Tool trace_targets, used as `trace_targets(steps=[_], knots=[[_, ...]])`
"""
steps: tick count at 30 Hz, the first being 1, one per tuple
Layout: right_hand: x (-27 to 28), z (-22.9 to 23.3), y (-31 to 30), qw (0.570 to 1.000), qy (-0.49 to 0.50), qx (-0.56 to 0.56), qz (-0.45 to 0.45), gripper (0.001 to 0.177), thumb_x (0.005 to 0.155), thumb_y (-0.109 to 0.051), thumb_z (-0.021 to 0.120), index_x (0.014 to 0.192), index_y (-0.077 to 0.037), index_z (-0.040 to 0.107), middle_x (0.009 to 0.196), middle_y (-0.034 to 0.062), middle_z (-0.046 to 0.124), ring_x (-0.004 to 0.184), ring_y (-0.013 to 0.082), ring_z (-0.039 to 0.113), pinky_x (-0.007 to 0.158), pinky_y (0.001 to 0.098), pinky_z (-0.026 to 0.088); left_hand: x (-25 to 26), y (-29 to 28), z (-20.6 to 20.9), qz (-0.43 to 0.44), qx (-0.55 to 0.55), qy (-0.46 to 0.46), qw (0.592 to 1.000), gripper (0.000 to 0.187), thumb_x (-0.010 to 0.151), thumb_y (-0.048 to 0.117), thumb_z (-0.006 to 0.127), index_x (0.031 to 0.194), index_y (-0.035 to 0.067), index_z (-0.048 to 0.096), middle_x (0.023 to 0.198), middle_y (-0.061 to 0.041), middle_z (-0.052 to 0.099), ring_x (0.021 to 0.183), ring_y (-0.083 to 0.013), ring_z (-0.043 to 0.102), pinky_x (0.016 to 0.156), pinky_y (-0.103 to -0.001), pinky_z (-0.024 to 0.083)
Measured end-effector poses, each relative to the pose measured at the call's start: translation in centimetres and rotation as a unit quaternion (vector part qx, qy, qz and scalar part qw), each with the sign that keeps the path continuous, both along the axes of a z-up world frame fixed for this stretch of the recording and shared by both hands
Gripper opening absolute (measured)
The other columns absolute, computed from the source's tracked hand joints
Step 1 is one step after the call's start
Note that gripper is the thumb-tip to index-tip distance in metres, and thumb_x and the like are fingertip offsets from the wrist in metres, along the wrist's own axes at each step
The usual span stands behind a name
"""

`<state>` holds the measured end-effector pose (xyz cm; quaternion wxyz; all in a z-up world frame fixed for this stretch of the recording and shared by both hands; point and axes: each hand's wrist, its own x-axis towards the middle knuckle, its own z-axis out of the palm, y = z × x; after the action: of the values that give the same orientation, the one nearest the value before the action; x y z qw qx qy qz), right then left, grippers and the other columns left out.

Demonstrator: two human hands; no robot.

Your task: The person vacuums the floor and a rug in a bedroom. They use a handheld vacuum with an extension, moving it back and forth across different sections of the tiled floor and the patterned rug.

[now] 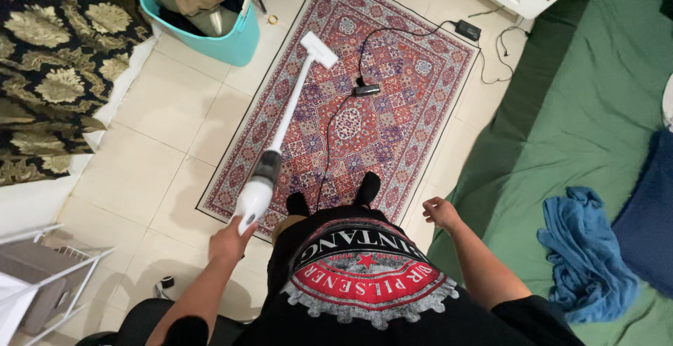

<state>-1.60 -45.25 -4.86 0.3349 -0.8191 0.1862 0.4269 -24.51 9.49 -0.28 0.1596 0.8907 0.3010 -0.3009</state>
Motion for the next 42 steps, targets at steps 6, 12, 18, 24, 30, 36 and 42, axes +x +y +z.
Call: trace_targets(steps=[6, 12, 18, 24, 30, 36, 42], knots=[[-0.5, 0.1, 1.3, 1.0, -0.01, -0.006, 0.02, 0.039, 0.099, -0.037, 0.062, 0.122, -0.006, 0.066, 0.102, 0.0117, 0.079, 0.081, 0.0203, 0.075, 0.061, 0.0341, 0.057, -7.8, 0.8, 0.3, 0.013, 0.012, 0.006, 1.0, 0.069, 0.09, 0.072, 0.05, 0.137, 0.022, 0.056, 0.093, -0.017, 0.076, 0.09, -0.0385, 0.074, 0.084, -0.051, 0.056], [-2.9, 0.5, 2.2, 1.0, -0.015, 0.004, 0.012, 0.039, 0.099, -0.036, 0.063, 0.122, -0.004, 0.066, 0.102, 0.0135, 0.079, 0.079, 0.0219, 0.075, 0.057, 0.0333, 0.055, -6.6, -2.8, 5.8, 0.194, -0.138, -0.013, 0.971, 0.059, 0.092, 0.064, 0.057, 0.116, 0.011, 0.066, 0.073, -0.017, 0.074, 0.063, -0.0339, 0.076, 0.066, -0.045, 0.059], [-5.4, 0.7, 2.4, 1.0, 0.012, -0.011, 0.003, 0.039, 0.099, -0.037, 0.062, 0.122, -0.006, 0.066, 0.101, 0.0126, 0.08, 0.08, 0.0211, 0.076, 0.057, 0.0323, 0.056, 1.0, -4.8, 8.7, 0.255, -0.258, -0.082, 0.928, 0.05, 0.093, 0.055, 0.06, 0.107, 0.007, 0.068, 0.058, -0.01, 0.064, 0.041, -0.0216, 0.063, 0.043, -0.035, 0.05], [-6.0, 0.5, 1.5, 1.0, 0.008, -0.003, -0.01, 0.039, 0.099, -0.036, 0.062, 0.122, -0.005, 0.067, 0.101, 0.0127, 0.08, 0.081, 0.0216, 0.076, 0.057, 0.033, 0.055, 7.2, -3.4, 7.0, 0.264, -0.302, -0.129, 0.907, 0.055, 0.094, 0.055, 0.059, 0.107, 0.002, 0.065, 0.058, -0.011, 0.063, 0.039, -0.0205, 0.061, 0.04, -0.035, 0.05], [-5.4, 0.2, -0.2, 1.0, 0.003, 0.0, -0.014, 0.04, 0.099, -0.036, 0.061, 0.122, -0.005, 0.066, 0.1, 0.0122, 0.08, 0.08, 0.0211, 0.077, 0.057, 0.0331, 0.057, 13.7, -2.8, 4.7, 0.252, -0.297, -0.142, 0.91, 0.061, 0.093, 0.057, 0.06, 0.117, 0.001, 0.062, 0.06, -0.011, 0.063, 0.041, -0.0207, 0.061, 0.04, -0.035, 0.051], [-5.1, -0.4, -1.9, 1.0, 0.011, 0.002, -0.028, 0.039, 0.098, -0.036, 0.062, 0.122, -0.005, 0.067, 0.099, 0.0114, 0.079, 0.08, 0.0207, 0.076, 0.058, 0.0329, 0.055, 20.8, -3.9, 2.2, 0.273, -0.305, -0.135, 0.902, 0.061, 0.094, 0.055, 0.064, 0.12, 0.0, 0.061, 0.064, -0.012, 0.063, 0.044, -0.019, 0.062, 0.042, -0.035, 0.053], [-3.7, -1.8, -0.7, 0.996, -0.064, 0.065, -0.005, 0.037, 0.099, -0.033, 0.064, 0.12, -0.003, 0.067, 0.096, 0.0117, 0.079, 0.079, 0.0193, 0.075, 0.065, 0.0321, 0.058, 25.5, -5.8, -1.5, 0.286, -0.361, -0.157, 0.874, 0.058, 0.095, 0.053, 0.063, 0.121, 0.002, 0.058, 0.067, -0.009, 0.061, 0.045, -0.0209, 0.061, 0.042, -0.038, 0.054]])
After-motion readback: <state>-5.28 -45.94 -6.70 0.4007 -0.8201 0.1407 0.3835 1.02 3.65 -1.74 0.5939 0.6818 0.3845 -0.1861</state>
